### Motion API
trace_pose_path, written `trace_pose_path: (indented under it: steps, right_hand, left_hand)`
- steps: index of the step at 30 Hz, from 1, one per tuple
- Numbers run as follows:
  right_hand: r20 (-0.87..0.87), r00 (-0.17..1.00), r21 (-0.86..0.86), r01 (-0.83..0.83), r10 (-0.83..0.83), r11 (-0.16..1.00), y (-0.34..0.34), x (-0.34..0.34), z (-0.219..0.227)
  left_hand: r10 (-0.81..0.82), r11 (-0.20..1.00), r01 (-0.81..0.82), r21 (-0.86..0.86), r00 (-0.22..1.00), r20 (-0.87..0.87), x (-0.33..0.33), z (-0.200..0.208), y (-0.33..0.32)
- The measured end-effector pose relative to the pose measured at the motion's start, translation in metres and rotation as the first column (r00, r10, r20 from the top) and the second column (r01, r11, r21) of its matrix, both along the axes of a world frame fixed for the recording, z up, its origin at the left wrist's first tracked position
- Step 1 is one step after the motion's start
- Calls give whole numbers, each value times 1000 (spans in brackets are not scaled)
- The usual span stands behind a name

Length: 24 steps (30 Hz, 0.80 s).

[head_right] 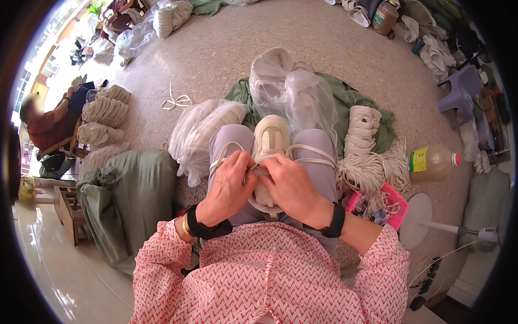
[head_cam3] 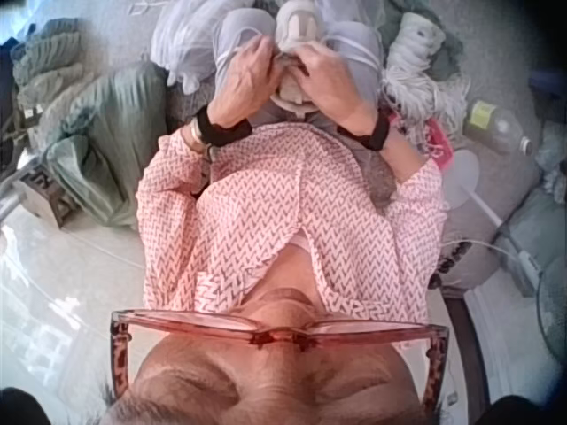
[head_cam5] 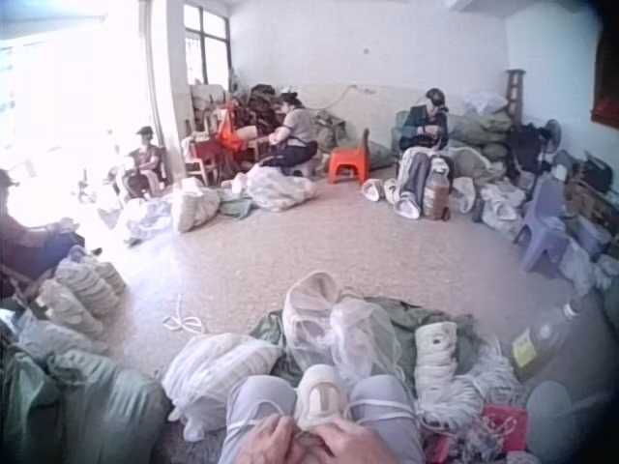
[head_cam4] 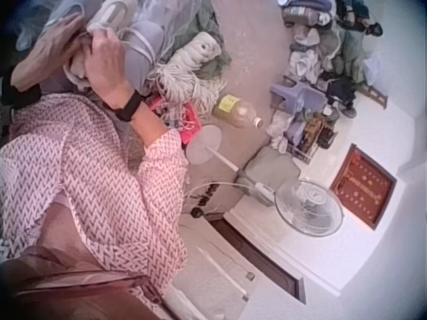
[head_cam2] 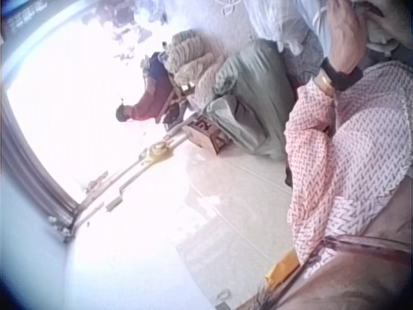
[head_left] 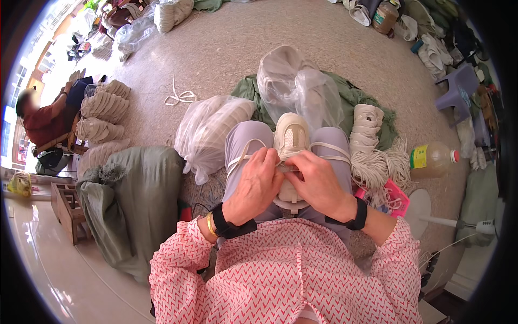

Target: Lacing a white sneaker while sitting in a workshop environment.

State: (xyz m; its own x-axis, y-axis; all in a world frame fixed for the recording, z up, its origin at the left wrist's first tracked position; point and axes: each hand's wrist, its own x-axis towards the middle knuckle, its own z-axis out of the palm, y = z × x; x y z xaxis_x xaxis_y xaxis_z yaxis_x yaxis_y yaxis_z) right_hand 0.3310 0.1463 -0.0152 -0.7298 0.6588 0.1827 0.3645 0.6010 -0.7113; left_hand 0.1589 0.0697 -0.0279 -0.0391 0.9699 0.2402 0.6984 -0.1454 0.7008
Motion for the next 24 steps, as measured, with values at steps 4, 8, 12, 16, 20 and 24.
trace_pose_path:
  steps: [4, 8, 12, 16, 20, 24]
  right_hand:
    - [104, 994, 116, -35, 23, 993, 5, -10, -9]
    - [124, 991, 164, 36, -57, 986, 4, -12, -16]
    - [141, 990, -32, 25, -20, 999, 13, 17, 28]
    - [-5, 999, -543, -43, 49, 839, 12, 53, 125]
    - [-110, 994, -604, -81, 18, 792, 11, 58, 153]
    - [-262, 964, -711, -217, 34, 669, 20, 51, 127]
  left_hand:
    - [19, 999, -19, 48, 1000, 7, 0, -1, 1]
    - [23, 997, -24, 68, 1000, 19, 0, 2, 2]
    - [47, 998, -50, 31, 995, 91, -1, 6, 4]
    - [-42, 998, 30, 58, 974, 224, -11, 13, 8]
    - [-293, 956, 279, 96, 855, 427, -9, 38, 20]
    - [-331, 873, 481, -87, 714, 617, -3, 49, 23]
